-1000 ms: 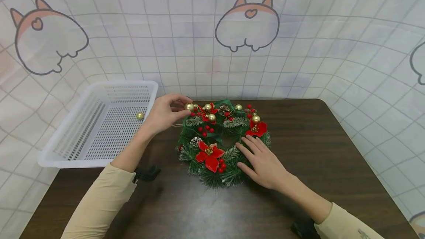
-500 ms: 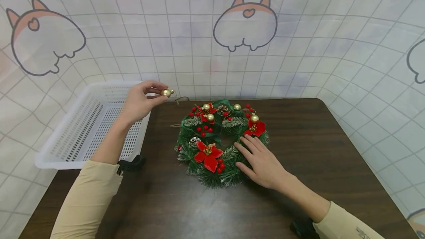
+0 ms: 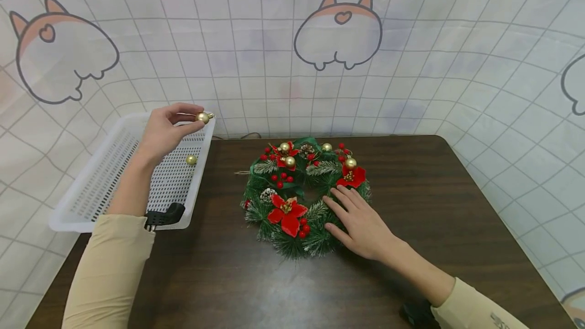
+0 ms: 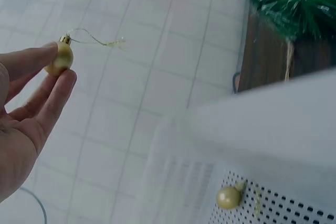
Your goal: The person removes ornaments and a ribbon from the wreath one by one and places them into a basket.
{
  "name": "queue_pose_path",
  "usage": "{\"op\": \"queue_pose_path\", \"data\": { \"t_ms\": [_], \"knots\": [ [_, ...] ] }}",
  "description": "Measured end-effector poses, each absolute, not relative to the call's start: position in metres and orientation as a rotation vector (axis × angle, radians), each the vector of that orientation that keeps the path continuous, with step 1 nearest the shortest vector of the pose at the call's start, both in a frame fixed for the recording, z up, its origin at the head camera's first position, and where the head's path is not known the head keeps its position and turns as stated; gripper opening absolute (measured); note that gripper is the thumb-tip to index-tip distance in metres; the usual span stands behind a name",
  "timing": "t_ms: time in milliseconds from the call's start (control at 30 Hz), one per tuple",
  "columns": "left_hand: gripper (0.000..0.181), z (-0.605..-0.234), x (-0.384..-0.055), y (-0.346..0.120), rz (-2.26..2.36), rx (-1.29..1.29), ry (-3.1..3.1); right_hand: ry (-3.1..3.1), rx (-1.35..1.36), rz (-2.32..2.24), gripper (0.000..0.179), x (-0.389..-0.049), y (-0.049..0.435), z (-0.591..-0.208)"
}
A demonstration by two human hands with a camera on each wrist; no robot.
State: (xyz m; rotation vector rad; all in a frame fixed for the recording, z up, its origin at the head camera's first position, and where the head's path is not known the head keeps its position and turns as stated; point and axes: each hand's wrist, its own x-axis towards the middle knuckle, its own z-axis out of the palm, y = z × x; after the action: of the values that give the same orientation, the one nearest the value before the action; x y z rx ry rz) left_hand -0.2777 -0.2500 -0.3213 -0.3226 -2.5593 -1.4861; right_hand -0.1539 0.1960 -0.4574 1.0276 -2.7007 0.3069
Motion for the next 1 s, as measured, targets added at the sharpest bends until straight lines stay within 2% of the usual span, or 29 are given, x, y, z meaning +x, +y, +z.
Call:
{"op": "queue_pose_path", "data": {
  "t_ms": [567,1000],
  "knots": [
    [0.052,-0.36,-0.295,-0.318,-1.659,-0.057,-2.602,-2.711,1.032,0.296,0.063,-0.154,0.196,-0.458],
    [0.048,-0.384,-0.307,-0.333,-1.525,-0.037,-2.85,-2.678,1.032,0.303,0.062,-0.154,0.197,-0.459]
  ]
}}
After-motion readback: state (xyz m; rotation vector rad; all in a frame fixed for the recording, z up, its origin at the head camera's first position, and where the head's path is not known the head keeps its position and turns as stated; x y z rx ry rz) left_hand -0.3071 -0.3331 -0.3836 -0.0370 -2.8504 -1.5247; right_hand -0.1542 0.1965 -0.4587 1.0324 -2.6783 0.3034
